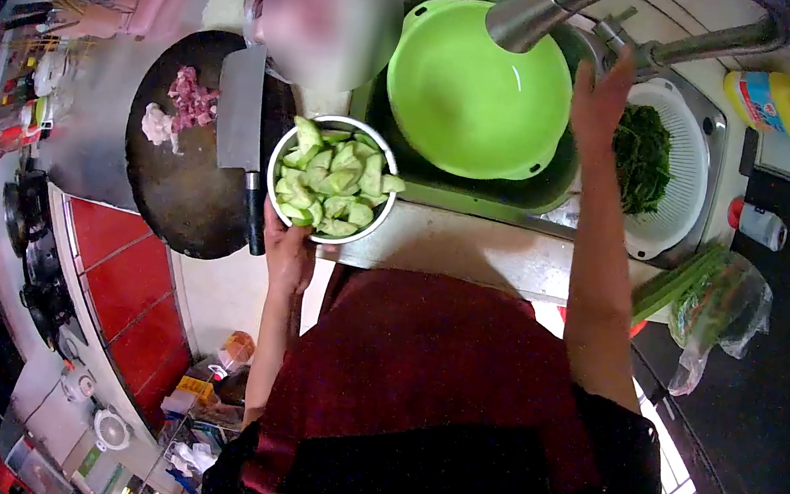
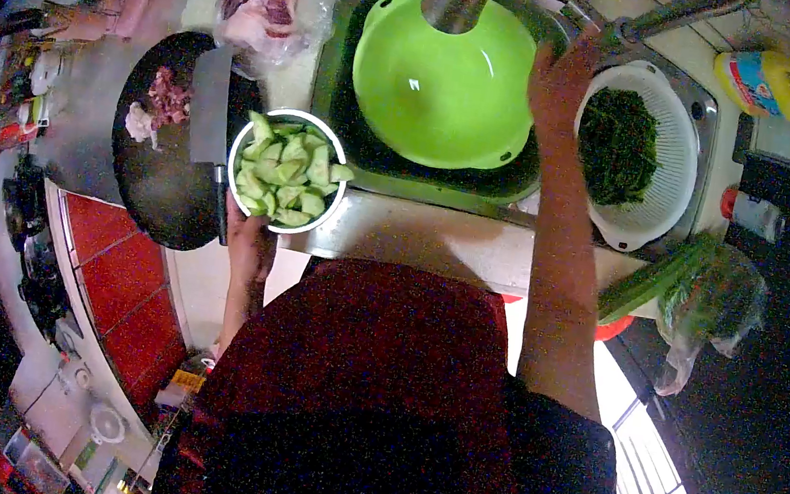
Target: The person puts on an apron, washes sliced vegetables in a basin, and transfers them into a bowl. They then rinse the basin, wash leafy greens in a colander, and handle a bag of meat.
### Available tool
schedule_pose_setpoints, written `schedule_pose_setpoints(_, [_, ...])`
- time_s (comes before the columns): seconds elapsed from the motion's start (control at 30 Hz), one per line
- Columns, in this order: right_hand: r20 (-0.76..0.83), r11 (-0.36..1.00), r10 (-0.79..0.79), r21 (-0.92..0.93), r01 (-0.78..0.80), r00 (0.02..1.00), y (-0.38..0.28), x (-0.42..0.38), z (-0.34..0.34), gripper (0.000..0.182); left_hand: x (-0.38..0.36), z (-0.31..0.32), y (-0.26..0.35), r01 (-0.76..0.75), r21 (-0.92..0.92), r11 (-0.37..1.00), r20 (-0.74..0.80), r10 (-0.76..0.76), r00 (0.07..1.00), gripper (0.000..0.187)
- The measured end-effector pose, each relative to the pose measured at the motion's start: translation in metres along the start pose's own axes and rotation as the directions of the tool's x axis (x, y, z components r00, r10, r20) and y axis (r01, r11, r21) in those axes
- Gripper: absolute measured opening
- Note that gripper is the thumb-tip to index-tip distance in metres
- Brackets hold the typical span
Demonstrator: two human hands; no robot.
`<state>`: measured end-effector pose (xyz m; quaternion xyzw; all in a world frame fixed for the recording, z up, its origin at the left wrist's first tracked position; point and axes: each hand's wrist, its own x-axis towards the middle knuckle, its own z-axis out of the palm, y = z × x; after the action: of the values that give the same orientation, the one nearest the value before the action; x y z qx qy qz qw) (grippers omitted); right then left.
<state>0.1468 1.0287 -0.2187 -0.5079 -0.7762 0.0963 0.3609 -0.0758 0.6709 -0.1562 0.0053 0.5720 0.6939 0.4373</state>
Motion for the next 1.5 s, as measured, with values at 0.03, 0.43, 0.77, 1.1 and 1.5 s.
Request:
schedule_pose_setpoints(0.03, [-0.086,0.999,0.02,0.035,-0.017,0.996,-0.002,0.023,0.005,0.075,0.008,-0.008,-0.012,-0.079,-0.021,0.997,-0.014,0.078,0.997,0.061])
schedule_pose_setpoints(0.43, [0.16,1.0,-0.005,0.013,0.003,0.987,0.006,0.049,0.022,0.06,0.12,0.119,-0.068,0.018,0.213,0.977,0.274,-0.077,0.959,0.05])
schedule_pose_setpoints(0.77, [0.345,0.833,0.088,0.489,-0.259,0.934,-0.05,-0.071,0.108,0.059,0.174,0.167,-0.108,-0.611,0.762,0.216,0.51,0.381,0.771,0.067])
schedule_pose_setpoints(1.1, [0.53,0.888,0.286,0.166,-0.428,0.799,0.021,-0.087,0.136,0.047,0.185,0.176,-0.059,-0.623,0.734,-0.271,0.675,0.392,0.625,0.072])
schedule_pose_setpoints(1.5, [0.805,0.113,0.221,0.539,-0.835,0.55,-0.039,-0.032,0.093,0.031,0.192,0.165,-0.09,-0.287,0.488,0.824,0.236,0.191,0.953,0.061])
